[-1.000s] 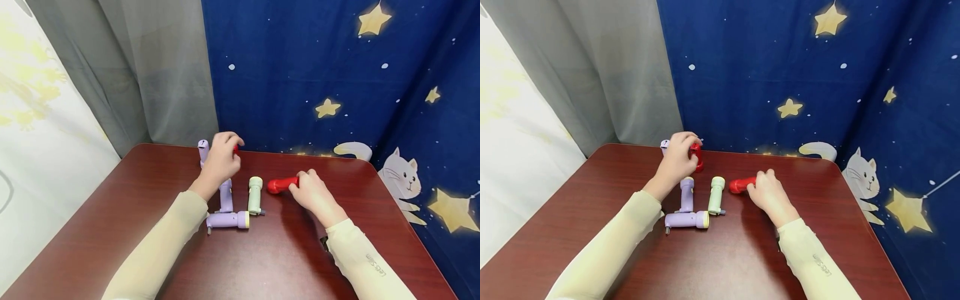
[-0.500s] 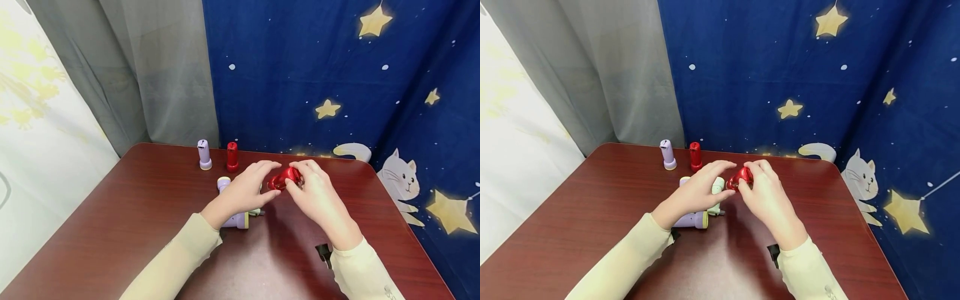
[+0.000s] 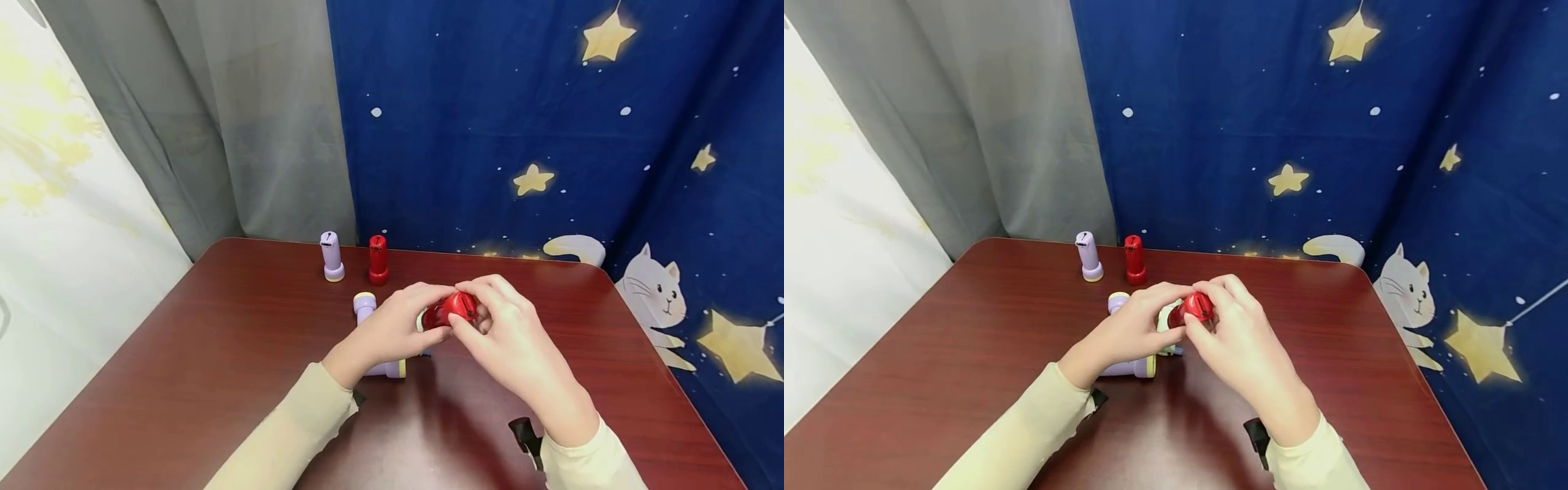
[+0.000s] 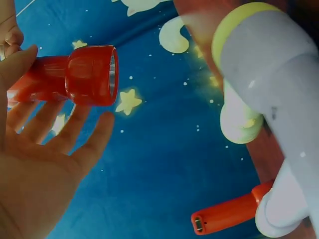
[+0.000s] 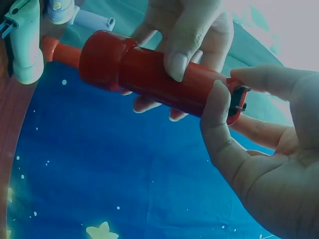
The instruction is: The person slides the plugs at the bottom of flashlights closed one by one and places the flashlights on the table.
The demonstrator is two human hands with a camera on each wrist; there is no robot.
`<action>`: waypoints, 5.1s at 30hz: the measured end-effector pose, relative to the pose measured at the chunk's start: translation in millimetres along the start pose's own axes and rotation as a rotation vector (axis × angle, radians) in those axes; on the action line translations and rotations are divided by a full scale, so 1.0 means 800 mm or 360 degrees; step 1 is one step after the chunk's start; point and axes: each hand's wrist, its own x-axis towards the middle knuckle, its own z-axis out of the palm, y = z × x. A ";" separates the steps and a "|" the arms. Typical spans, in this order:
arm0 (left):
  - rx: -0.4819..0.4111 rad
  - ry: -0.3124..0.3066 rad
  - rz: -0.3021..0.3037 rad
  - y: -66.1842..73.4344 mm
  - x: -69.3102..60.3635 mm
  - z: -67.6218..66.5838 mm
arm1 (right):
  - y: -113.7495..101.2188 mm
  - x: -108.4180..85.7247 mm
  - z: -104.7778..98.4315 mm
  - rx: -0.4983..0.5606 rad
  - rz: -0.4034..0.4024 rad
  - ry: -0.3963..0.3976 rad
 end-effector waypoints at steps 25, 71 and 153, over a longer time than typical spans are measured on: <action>-0.0092 -0.0013 0.0112 0.003 -0.006 -0.017 | -0.002 -0.004 0.002 0.0088 -0.0106 -0.0001; -0.0204 0.0037 -0.0034 0.007 -0.005 -0.006 | 0.000 0.004 -0.006 -0.0004 0.0349 -0.0282; -0.0107 0.0525 0.0067 0.012 -0.003 -0.011 | 0.011 0.026 0.033 0.1320 0.0778 -0.0229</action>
